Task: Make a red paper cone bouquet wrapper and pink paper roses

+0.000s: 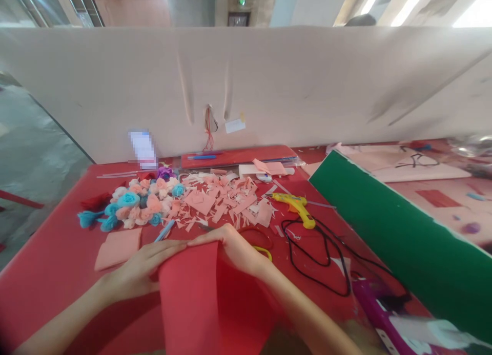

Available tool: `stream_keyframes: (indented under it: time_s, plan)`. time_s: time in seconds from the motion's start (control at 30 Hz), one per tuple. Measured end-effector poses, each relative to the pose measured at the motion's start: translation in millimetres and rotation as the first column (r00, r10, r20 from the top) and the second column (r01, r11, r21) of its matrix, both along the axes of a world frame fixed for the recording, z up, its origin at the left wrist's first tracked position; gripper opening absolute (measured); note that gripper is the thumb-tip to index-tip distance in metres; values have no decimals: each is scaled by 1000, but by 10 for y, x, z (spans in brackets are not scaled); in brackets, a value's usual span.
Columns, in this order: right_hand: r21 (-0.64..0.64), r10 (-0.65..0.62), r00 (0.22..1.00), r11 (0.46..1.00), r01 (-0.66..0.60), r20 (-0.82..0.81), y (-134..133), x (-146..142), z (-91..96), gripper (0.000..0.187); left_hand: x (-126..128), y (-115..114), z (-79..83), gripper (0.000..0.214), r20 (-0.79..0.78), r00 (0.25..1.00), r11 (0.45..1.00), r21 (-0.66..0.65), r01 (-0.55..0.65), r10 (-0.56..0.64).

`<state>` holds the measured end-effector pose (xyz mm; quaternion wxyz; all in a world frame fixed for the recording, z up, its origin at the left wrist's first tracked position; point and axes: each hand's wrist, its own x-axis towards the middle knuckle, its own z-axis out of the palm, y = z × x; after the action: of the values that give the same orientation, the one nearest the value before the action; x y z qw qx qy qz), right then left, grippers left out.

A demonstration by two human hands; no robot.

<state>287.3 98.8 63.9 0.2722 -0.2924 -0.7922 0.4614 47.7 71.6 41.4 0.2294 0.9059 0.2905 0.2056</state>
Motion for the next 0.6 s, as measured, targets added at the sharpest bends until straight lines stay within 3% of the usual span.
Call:
stream_keyframes:
  time_s: [0.1,0.2,0.27,0.37,0.43,0.53,0.6]
  plan:
    - [165,6,1000,986,-2,-27,-5,13,12,35,-73,50,29,58,-50,999,998,-59,17,-20]
    - [399,13,996,915,-48,90,-30,24,64,38,-124,69,113,71,-106,993,962,-273,26,-57]
    - [506,51,980,851,-144,194,-53,6,130,39,-147,74,165,80,-14,1000,885,-466,16,-25]
    - [592,166,938,738,-324,306,-96,-82,249,34,-161,95,202,68,171,980,697,-715,52,101]
    - [636,222,907,653,-410,357,-130,-174,325,32,-144,120,203,69,145,984,580,-813,60,102]
    - [681,233,856,524,-511,462,-175,-310,415,29,-67,139,195,82,25,1000,499,-866,20,5]
    - [694,228,824,451,-561,518,-184,-367,446,28,-1,124,188,77,95,994,451,-885,113,-62]
